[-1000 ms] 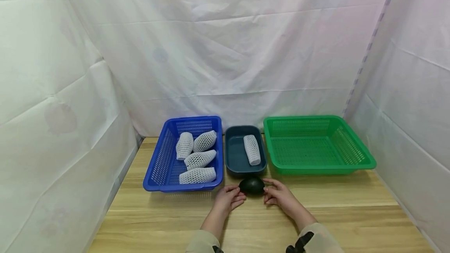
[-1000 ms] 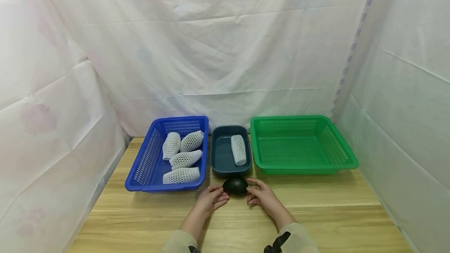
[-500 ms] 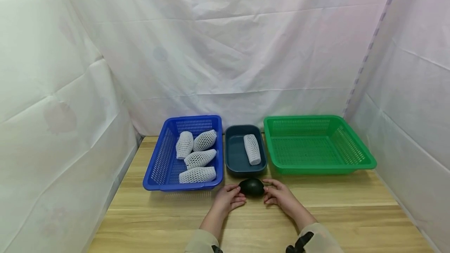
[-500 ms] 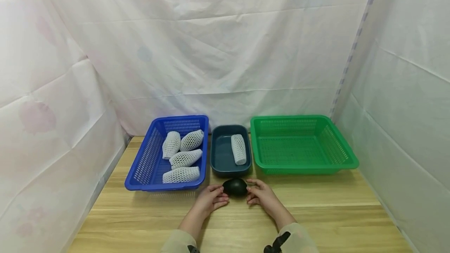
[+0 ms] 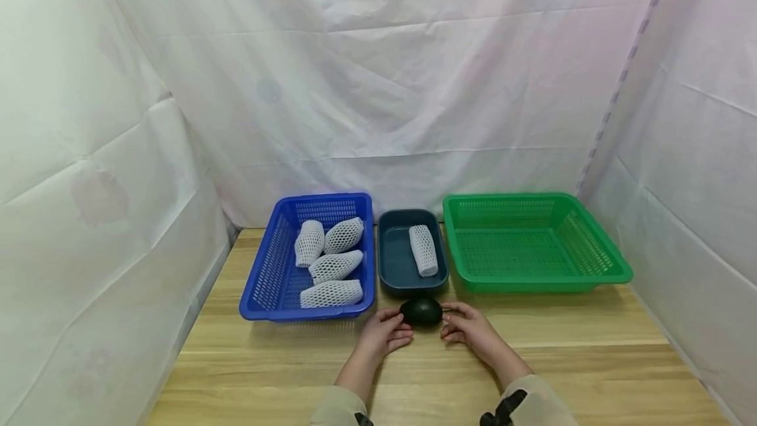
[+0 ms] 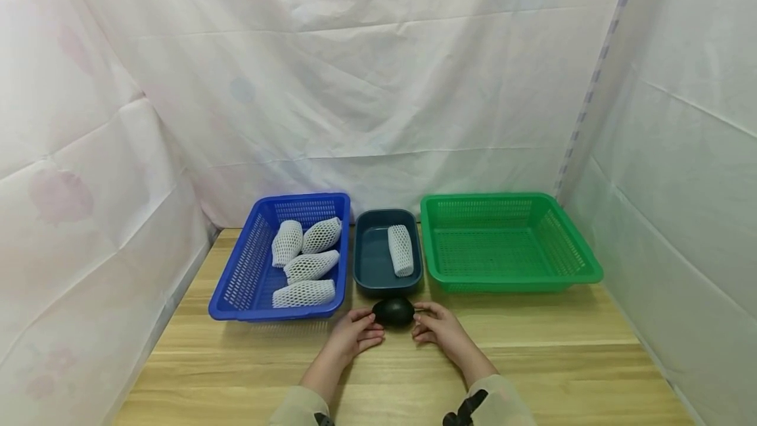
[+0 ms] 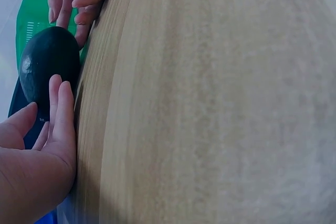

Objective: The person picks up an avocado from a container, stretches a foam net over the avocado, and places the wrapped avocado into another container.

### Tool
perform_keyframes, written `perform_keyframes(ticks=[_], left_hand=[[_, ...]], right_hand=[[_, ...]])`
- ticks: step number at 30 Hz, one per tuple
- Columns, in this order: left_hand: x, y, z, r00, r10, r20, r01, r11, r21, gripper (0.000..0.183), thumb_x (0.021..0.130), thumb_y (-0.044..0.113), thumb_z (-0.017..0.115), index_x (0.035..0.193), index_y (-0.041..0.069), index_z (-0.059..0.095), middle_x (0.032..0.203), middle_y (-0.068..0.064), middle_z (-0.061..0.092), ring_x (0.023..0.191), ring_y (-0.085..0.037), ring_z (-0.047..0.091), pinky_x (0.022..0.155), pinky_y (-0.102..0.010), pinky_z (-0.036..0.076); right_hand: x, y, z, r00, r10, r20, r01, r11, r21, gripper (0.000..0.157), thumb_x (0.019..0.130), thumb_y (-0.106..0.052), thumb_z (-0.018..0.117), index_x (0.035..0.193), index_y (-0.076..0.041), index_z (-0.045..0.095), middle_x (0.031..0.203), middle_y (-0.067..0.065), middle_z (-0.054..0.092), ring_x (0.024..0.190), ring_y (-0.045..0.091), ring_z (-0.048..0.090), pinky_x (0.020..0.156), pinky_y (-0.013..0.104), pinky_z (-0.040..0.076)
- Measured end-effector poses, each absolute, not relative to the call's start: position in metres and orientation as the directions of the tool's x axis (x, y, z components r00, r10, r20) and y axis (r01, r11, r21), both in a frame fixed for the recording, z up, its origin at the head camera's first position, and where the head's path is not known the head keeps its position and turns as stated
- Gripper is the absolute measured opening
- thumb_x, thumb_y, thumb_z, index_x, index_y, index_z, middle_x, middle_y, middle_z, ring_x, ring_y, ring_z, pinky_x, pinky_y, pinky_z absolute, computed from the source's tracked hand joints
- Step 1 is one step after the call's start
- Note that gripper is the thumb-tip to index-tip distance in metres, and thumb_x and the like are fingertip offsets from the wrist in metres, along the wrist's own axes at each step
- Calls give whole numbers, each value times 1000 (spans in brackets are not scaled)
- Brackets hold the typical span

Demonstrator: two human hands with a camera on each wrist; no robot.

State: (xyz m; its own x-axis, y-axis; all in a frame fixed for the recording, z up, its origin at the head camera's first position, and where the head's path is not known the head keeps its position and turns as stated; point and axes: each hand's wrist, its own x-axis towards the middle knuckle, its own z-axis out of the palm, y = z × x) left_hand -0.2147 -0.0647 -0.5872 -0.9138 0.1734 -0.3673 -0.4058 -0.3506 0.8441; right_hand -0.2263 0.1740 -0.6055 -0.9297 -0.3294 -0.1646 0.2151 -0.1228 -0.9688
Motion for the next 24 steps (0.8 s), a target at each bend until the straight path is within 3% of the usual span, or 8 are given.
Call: perform_keyframes(ticks=[10,24], left_hand=[[-213,-65,-586,-925,159,-346,-380,-332,864,46,98,9,54,134,-15,38,89,-20,65,79,-28,69,76,-45,57],[-214,-63,-583,-911,136,-390,-412,-353,840,43,101,16,48,131,-12,40,80,-16,66,74,-27,69,74,-44,57]], right_hand=[[-228,174,-607,-933,-331,-139,190,-128,-973,44,100,-13,54,134,11,41,100,11,64,81,21,66,69,33,57],[-226,173,-605,-931,-328,-161,215,-134,-967,47,101,-11,52,137,14,35,110,11,62,83,22,65,71,33,57]])
